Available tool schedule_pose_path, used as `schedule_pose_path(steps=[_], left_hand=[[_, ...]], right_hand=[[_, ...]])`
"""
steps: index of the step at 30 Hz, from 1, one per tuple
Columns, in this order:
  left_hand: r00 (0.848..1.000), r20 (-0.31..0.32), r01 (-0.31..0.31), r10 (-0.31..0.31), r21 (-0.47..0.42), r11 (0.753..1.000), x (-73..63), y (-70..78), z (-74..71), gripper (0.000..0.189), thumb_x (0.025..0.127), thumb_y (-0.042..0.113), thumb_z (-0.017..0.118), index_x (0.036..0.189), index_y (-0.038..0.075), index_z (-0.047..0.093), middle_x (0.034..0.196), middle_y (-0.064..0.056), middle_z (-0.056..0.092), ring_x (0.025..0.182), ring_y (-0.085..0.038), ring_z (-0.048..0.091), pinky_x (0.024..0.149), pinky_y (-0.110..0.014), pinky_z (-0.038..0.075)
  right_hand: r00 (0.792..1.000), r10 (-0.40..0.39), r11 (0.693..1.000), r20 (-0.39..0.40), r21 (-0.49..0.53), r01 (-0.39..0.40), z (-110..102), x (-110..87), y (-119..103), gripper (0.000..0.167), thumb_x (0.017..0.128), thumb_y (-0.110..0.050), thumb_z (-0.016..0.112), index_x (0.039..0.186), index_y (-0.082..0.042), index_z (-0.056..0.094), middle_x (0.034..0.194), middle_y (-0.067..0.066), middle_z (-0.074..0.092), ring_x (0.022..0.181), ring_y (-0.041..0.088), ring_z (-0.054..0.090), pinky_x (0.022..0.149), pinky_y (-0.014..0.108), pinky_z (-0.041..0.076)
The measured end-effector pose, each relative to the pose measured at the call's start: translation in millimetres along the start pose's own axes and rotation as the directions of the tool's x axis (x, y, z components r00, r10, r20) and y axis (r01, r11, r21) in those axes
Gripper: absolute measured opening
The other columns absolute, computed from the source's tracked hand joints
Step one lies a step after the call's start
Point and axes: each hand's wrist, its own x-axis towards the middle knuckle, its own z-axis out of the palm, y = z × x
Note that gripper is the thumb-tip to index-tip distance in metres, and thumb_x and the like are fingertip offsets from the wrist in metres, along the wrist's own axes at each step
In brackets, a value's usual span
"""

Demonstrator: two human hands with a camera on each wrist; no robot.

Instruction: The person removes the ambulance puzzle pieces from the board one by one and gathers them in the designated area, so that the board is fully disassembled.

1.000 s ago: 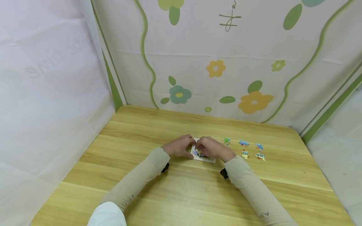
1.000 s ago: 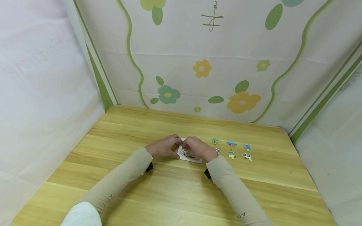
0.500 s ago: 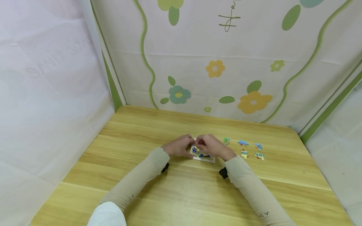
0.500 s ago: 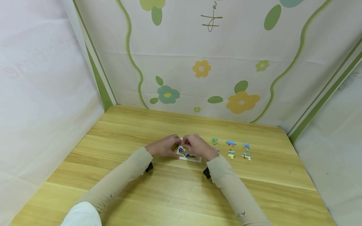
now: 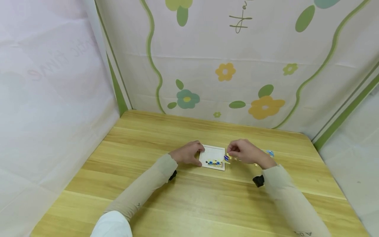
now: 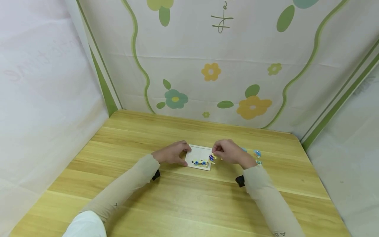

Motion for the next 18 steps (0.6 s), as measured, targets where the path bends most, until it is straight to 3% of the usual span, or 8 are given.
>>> schedule_pose_path(steps=[8,18], left_hand=[[1.0,-0.003,-0.005,0.005,0.018,1.0,0.0,-1.5,-0.1,0.063,0.089,0.026,0.087,0.141,0.001,0.061,0.137,-0.009,0.058,0.121,-0.022,0.055,0.111,-0.036,0.047],[1.0,-0.001,-0.01,0.01,0.025,1.0,0.7,-1.0,0.3,0.063,0.088,0.026,0.087,0.141,0.001,0.061,0.137,-0.009,0.059,0.121,-0.021,0.055,0.112,-0.036,0.047]], right_hand=[[0.993,0.047,0.998,0.111,0.028,-0.05,-15.1,-30.7,24.8,0.009,0.102,-0.004,0.066,0.096,-0.006,0.072,0.091,0.003,0.07,0.08,0.014,0.058,0.071,0.026,0.052],[0.997,0.017,0.999,0.069,0.045,-0.021,11.7,-34.2,46.7,0.009,0.101,-0.004,0.068,0.094,-0.008,0.072,0.091,0.002,0.07,0.079,0.011,0.055,0.071,0.023,0.049]])
